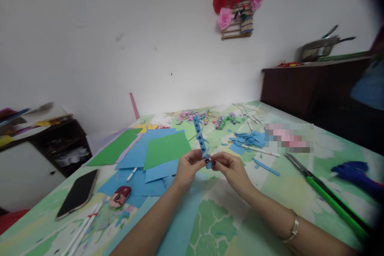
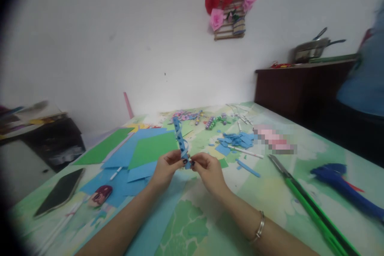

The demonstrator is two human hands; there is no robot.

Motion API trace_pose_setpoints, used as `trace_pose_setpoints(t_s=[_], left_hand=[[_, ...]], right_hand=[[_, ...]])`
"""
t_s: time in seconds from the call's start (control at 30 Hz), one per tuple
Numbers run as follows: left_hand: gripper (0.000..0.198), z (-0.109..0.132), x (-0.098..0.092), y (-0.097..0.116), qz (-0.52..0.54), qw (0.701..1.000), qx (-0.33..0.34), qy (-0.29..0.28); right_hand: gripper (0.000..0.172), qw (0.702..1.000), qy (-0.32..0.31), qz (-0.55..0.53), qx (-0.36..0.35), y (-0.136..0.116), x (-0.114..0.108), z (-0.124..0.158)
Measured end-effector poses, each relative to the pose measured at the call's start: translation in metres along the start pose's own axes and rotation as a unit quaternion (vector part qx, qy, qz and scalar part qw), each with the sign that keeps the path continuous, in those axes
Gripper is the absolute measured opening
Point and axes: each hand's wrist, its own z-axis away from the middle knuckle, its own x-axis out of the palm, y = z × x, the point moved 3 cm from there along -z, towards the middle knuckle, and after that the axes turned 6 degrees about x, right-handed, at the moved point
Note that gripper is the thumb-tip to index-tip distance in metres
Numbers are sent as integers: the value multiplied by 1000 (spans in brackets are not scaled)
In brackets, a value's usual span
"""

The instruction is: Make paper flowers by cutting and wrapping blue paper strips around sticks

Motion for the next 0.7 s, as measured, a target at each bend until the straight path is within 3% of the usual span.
trace_pose_setpoints(t_s=[0.13,0.23,0.3,0.37,0.43,0.5,0.53,0.6,0.63,0.7], left_hand=[[34,-1,-2,0,9,1000,-4,22],[34,0,-1,2,28,999,-15,33],[33,1,1,4,37,999,-21,33],[32,2,2,6,40,999,-18,28],[32,3,3,6,46,999,-13,22],[32,3,4,6,48,999,-12,18],[32,3,4,6,48,999,-12,17],[33,2,4,5,47,999,-15,15],[33,2,3,4,47,999,-17,15],[34,2,3,2,46,998,-24,17]], right_hand=[[16,993,76,62,-64,-25,-11,20],[18,966,126,210,-78,-50,-34,54],[18,899,165,391,-108,-69,-63,78],[19,806,232,531,-118,-84,-107,99],[23,696,298,648,-75,-90,-162,111],[24,607,296,737,1,-82,-216,117],[25,576,302,757,61,-75,-242,120],[33,550,282,764,185,-53,-282,124],[31,527,294,769,211,-45,-295,126],[32,515,278,783,212,-32,-308,126]])
